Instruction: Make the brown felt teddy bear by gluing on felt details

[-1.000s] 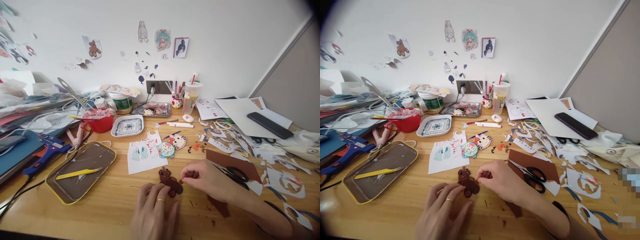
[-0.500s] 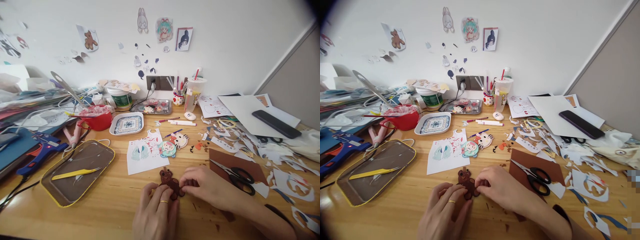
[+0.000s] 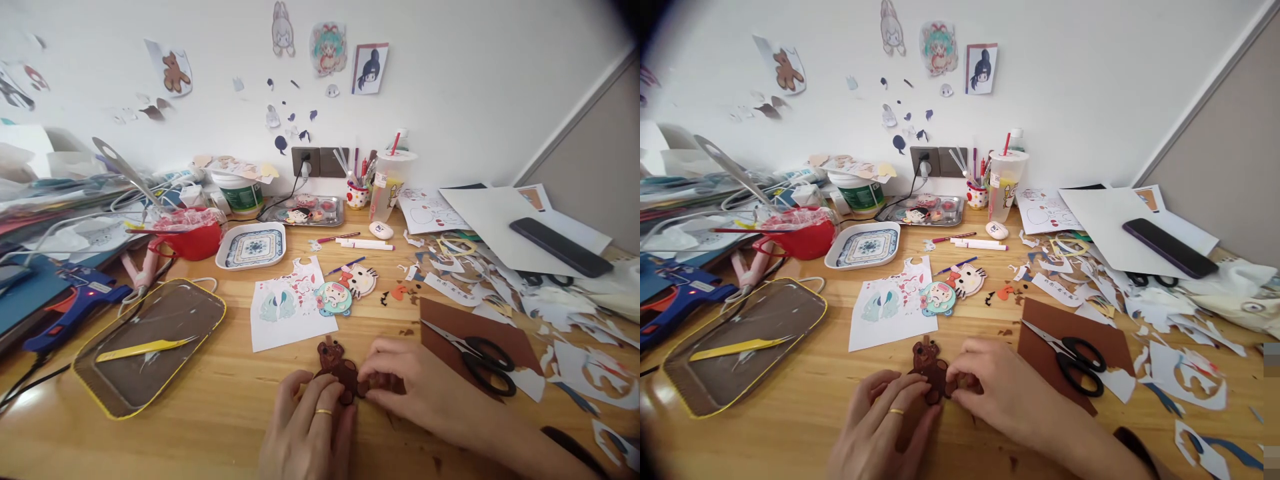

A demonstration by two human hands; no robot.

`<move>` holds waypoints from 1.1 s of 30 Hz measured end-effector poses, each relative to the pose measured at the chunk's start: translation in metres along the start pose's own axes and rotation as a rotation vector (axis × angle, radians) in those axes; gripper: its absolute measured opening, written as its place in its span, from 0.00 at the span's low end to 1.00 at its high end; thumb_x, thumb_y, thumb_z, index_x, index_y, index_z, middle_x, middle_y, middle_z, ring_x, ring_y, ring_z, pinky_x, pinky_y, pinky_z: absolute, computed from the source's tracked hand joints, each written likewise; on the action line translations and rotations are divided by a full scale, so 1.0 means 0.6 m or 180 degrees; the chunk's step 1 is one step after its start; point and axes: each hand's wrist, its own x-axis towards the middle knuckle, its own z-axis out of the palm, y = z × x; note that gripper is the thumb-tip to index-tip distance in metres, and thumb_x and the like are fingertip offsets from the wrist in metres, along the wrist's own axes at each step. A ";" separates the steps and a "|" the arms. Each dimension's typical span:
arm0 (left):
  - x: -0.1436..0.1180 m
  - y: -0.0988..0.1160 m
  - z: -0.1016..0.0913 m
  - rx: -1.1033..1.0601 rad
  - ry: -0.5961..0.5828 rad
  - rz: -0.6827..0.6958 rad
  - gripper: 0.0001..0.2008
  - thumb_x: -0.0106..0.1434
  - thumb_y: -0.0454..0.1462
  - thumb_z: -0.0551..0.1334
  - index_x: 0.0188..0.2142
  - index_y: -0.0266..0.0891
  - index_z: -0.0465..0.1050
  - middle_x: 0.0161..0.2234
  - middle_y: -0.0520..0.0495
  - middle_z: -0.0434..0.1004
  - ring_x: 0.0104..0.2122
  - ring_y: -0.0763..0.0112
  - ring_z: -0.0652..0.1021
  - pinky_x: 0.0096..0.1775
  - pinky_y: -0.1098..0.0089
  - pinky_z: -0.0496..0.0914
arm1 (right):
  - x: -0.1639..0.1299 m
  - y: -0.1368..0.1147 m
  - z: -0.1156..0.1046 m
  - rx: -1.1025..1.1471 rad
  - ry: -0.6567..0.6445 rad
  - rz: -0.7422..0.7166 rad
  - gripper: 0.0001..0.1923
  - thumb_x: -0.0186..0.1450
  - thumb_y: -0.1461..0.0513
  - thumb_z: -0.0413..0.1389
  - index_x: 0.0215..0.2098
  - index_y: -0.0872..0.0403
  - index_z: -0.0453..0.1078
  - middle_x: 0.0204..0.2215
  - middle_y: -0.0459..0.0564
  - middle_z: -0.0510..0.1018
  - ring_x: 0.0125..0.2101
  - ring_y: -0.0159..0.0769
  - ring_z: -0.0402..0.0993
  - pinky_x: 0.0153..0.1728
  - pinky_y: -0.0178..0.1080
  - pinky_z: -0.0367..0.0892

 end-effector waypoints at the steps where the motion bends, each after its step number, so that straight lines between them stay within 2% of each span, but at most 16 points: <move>1: -0.001 -0.001 0.001 -0.0005 0.0004 0.0006 0.11 0.51 0.33 0.64 0.36 0.40 0.70 0.35 0.53 0.77 0.36 0.65 0.70 0.37 0.69 0.69 | 0.000 0.002 0.003 0.0005 -0.0004 0.0007 0.07 0.59 0.67 0.52 0.32 0.52 0.70 0.29 0.44 0.69 0.27 0.28 0.64 0.29 0.30 0.60; 18: -0.004 -0.010 0.005 0.0126 0.0047 0.0170 0.10 0.49 0.34 0.65 0.33 0.42 0.72 0.35 0.54 0.77 0.38 0.65 0.71 0.39 0.70 0.68 | 0.002 0.005 0.003 0.0109 -0.0016 0.0109 0.07 0.57 0.69 0.53 0.31 0.52 0.69 0.28 0.42 0.69 0.27 0.27 0.65 0.29 0.30 0.59; 25: -0.003 -0.005 0.003 0.0070 0.0045 0.0133 0.12 0.48 0.35 0.66 0.34 0.38 0.71 0.35 0.52 0.77 0.39 0.65 0.71 0.39 0.70 0.68 | 0.003 0.004 0.000 0.0199 -0.0003 0.0133 0.07 0.56 0.69 0.53 0.30 0.52 0.69 0.27 0.42 0.70 0.26 0.27 0.65 0.28 0.30 0.59; 29: -0.004 -0.002 -0.006 -0.0025 0.0264 0.0073 0.12 0.48 0.32 0.65 0.34 0.38 0.69 0.32 0.51 0.77 0.37 0.66 0.71 0.38 0.69 0.67 | 0.005 -0.003 -0.008 0.0268 0.0189 0.0248 0.04 0.57 0.66 0.54 0.29 0.53 0.70 0.27 0.43 0.71 0.27 0.28 0.66 0.29 0.31 0.60; 33: -0.008 -0.011 -0.018 -0.0065 0.0514 -0.0238 0.08 0.52 0.28 0.61 0.32 0.39 0.68 0.28 0.49 0.76 0.36 0.64 0.70 0.38 0.65 0.64 | 0.014 -0.004 -0.006 0.0300 0.0522 0.0195 0.06 0.59 0.66 0.51 0.29 0.52 0.70 0.28 0.44 0.72 0.29 0.30 0.67 0.30 0.31 0.61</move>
